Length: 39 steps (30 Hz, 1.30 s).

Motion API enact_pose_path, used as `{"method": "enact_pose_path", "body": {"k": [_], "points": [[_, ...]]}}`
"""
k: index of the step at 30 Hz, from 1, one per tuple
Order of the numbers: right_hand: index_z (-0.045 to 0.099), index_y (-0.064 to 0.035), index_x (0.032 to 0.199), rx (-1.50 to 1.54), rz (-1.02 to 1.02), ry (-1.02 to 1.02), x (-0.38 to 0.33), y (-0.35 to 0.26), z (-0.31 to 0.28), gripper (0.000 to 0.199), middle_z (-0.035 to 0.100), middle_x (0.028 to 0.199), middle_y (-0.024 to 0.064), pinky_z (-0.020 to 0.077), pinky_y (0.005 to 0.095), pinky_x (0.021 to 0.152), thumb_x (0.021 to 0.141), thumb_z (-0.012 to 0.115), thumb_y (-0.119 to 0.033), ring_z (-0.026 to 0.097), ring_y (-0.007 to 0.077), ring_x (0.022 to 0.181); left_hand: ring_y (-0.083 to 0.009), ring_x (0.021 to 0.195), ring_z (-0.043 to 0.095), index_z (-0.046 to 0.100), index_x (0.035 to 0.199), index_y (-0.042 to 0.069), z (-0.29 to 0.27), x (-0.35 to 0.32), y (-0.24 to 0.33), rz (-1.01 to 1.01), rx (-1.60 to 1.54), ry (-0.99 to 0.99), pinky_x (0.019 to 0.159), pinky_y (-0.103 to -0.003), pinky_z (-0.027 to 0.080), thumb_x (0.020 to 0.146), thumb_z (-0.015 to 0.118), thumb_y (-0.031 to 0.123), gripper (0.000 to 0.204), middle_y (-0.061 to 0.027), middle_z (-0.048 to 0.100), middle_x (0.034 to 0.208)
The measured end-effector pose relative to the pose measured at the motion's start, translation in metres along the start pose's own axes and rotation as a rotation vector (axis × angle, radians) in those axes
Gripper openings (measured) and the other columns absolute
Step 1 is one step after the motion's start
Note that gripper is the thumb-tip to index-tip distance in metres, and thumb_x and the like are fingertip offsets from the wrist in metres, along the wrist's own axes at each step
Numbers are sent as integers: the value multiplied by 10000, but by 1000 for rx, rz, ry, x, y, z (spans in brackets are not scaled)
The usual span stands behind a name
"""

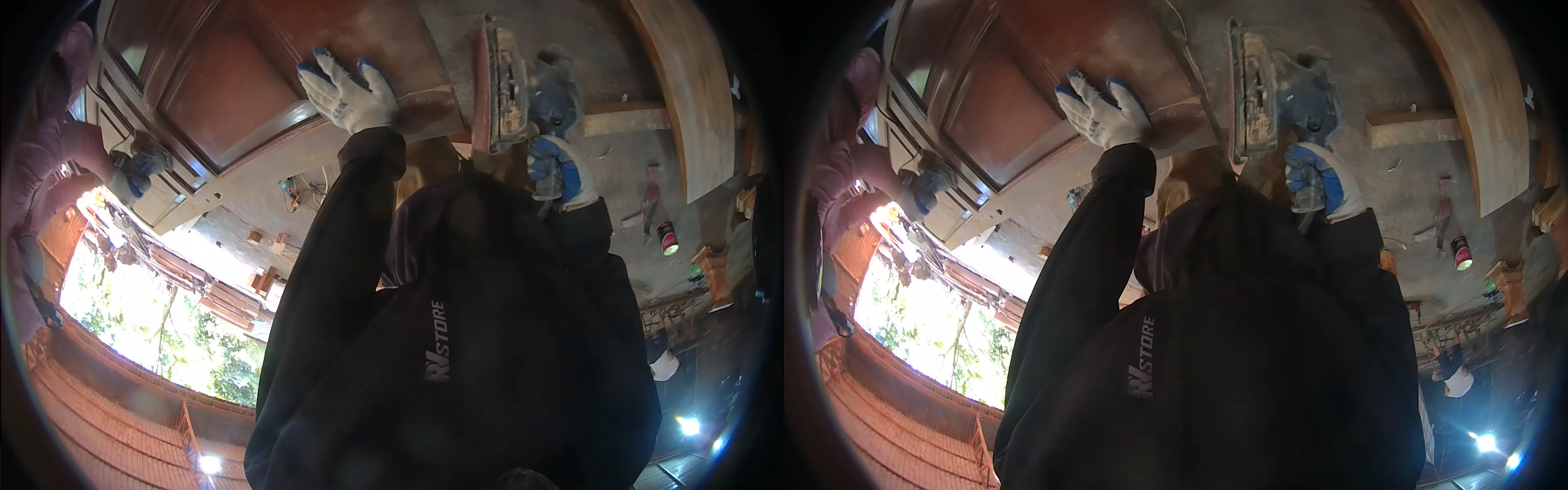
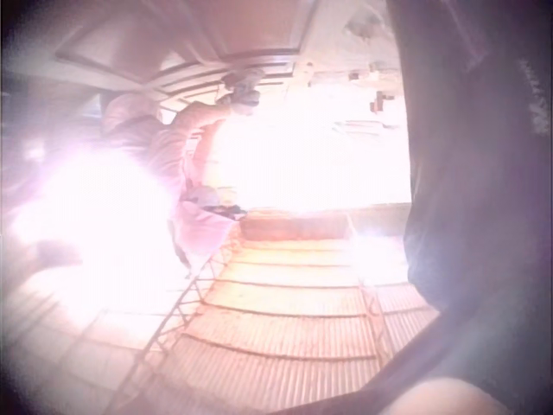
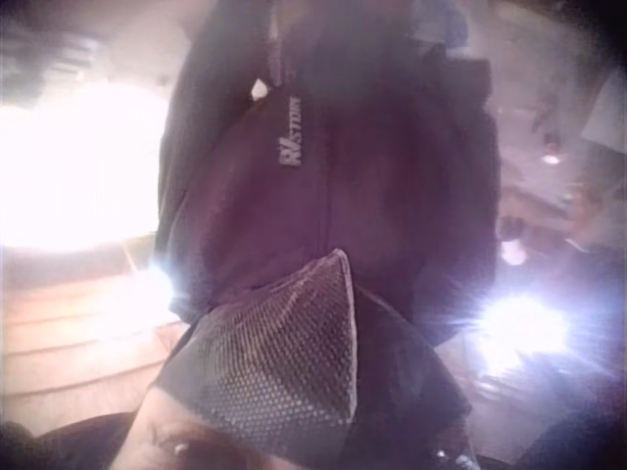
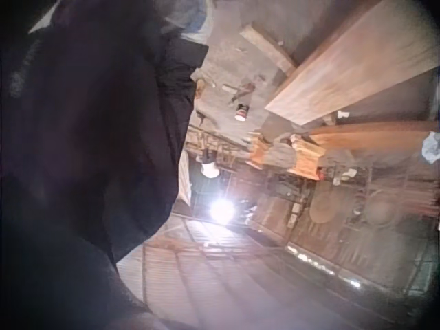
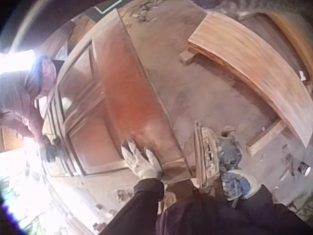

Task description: The person sands a large wooden door using a handheld electric sander, moving it across the panels and edges. Another person in pink is visible nearby, also sanding a different section of the door.

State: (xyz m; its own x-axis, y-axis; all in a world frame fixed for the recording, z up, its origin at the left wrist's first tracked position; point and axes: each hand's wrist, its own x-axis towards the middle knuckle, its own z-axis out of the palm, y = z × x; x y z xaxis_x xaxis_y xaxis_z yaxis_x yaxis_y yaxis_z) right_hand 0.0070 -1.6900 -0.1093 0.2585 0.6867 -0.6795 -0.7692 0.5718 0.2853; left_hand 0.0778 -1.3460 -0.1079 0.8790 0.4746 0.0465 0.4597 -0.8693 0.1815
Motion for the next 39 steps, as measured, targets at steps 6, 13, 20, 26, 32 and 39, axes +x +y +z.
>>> {"method": "enact_pose_path", "body": {"k": [6, 13, 20, 26, 32, 39], "points": [[676, -21, 1137, -697, -425, 380, 1, 6, 82, 222, 644, 856, 36, 506, 270, 622, 984, 623, -172, 607, 129, 711, -523, 1441, 260, 288, 1576, 81, 6, 0, -6, 28, 4, 10, 1180, -604, 223, 917, 584, 353, 771, -368, 216, 1577], [676, -30, 1087, -548, -188, 313, 21, -20, 47, 201, 642, 854, 39, 514, 294, 635, 966, 650, -187, 611, 150, 721, -535, 1422, 285, 304, 1564, 55, 4, 2, -5, 39, 8, 32, 1167, -607, 247, 884, 624, 348, 806, -392, 251, 1545], [674, -16, 1114, -594, -94, 291, 52, -59, 50, 225, 663, 930, 57, 536, 305, 652, 963, 658, -182, 650, 165, 775, -536, 1446, 247, 314, 1559, 51, 3, 0, -3, -38, -29, -6, 1186, -605, 215, 855, 657, 364, 843, -395, 233, 1554], [654, -30, 1072, -524, -57, 171, 98, -105, 60, 192, 641, 892, 33, 520, 305, 635, 974, 640, -194, 615, 144, 726, -550, 1428, 256, 304, 1554, 43, 1, 0, -4, 16, -65, -9, 1172, -624, 203, 898, 622, 357, 793, -407, 237, 1541], [610, -89, 924, -329, -94, 361, 61, -57, 52, 124, 574, 807, 18, 475, 284, 598, 997, 586, -187, 544, 141, 660, -554, 1424, 257, 299, 1557, 48, 0, -1, -7, 14, -67, -24, 1167, -632, 204, 877, 645, 470, 871, -411, 228, 1542], [535, -110, 902, 44, -284, 158, -30, 7, 24, 95, 468, 758, -11, 422, 262, 567, 982, 576, -140, 456, 92, 621, -495, 1503, 151, 269, 1578, 72, -26, -21, -7, 366, -206, -273, 1187, -680, 4, 755, 692, 712, 1125, -330, 208, 1602]]}}
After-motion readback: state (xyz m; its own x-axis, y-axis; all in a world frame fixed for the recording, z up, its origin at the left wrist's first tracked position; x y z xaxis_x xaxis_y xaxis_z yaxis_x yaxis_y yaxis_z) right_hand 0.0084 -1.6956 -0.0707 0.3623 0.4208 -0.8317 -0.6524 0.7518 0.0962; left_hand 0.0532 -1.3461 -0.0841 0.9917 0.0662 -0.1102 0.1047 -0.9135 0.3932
